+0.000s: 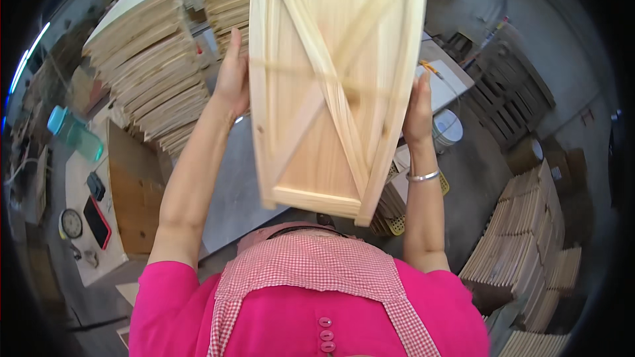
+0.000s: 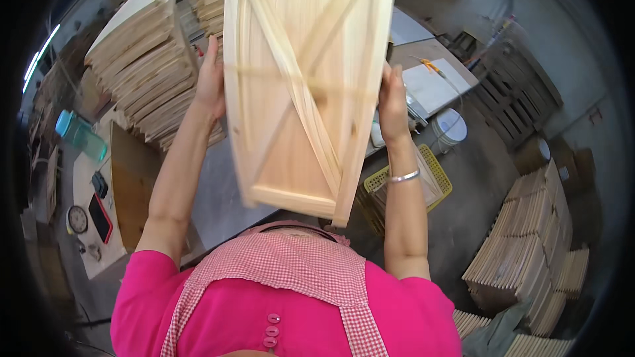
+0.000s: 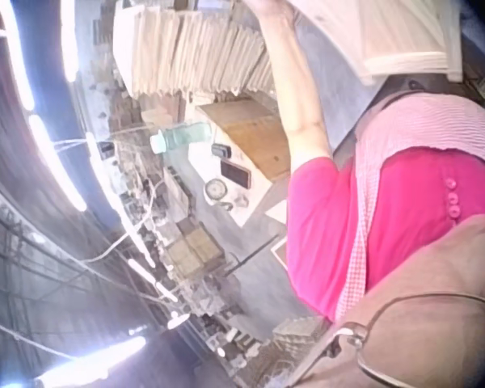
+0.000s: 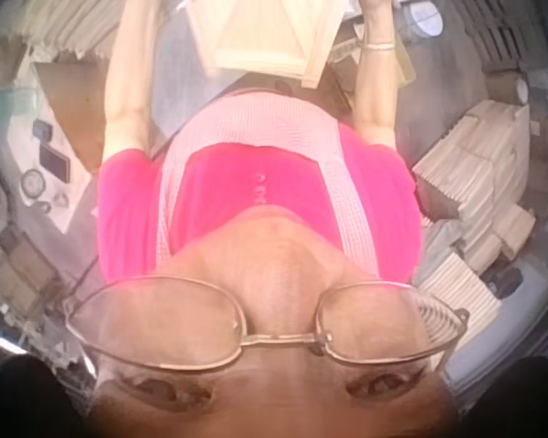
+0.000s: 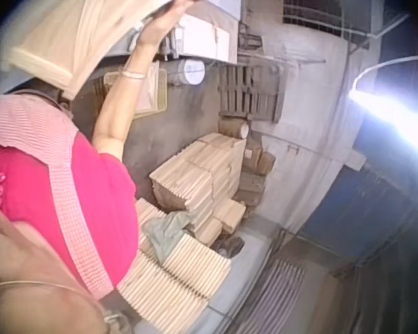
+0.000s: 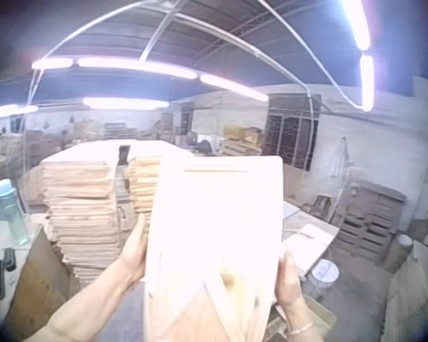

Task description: The recorder is assembling and gluing wooden panels together to create boxes in a workshop setting.

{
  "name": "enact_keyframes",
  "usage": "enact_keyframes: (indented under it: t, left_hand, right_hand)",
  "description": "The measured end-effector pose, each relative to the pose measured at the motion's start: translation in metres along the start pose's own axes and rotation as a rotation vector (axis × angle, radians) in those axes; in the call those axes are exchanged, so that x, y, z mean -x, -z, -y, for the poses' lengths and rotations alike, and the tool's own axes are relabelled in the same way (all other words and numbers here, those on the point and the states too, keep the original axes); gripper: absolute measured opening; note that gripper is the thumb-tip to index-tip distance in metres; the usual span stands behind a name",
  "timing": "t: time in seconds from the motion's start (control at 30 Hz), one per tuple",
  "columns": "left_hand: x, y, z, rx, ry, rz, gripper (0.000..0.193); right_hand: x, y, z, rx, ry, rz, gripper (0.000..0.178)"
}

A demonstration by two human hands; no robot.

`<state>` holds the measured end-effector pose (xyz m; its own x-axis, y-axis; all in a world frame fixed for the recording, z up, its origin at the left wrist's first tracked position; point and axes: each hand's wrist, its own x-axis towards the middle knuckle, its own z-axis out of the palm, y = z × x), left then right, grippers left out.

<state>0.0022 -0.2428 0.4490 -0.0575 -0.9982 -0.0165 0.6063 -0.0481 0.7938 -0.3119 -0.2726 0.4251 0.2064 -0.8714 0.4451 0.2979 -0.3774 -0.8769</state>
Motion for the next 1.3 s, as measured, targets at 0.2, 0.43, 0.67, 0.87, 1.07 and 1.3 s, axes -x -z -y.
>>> enact_keyframes:
  t: [0.2,0.43,0.67,0.87,1.07,1.3]
  left_hand:
    - [0.067,0.029,0.05,0.075,-0.194,-0.261,0.079]
    - [0.12,0.021,0.05,0.068,-0.143,-0.416,0.064]
    - [0.149,0.066,0.147,-0.091,-0.035,-0.349,0.079]
    - [0.181,0.08,0.129,-0.306,-0.152,-0.491,0.062]
    - [0.174,0.059,0.021,-1.567,-0.822,-0.39,0.066]
    - [0.12,0.048,-0.004,-2.137,-0.603,0.203,0.068]
  right_hand:
    - [0.058,0.003,-0.076,-0.238,-0.095,-0.108,0.055]
    - [0.036,0.001,-0.103,-0.384,-0.138,-0.008,0.054]
    - [-0.012,0.029,-0.214,-0.358,-0.506,-0.066,0.056]
    - [-0.008,0.013,-0.222,-0.212,-0.312,-0.264,0.052]
    - [0.012,-0.01,-0.068,0.522,0.33,-0.157,0.019]
    - [0.022,-0.053,-0.056,0.644,0.478,0.321,0.044]
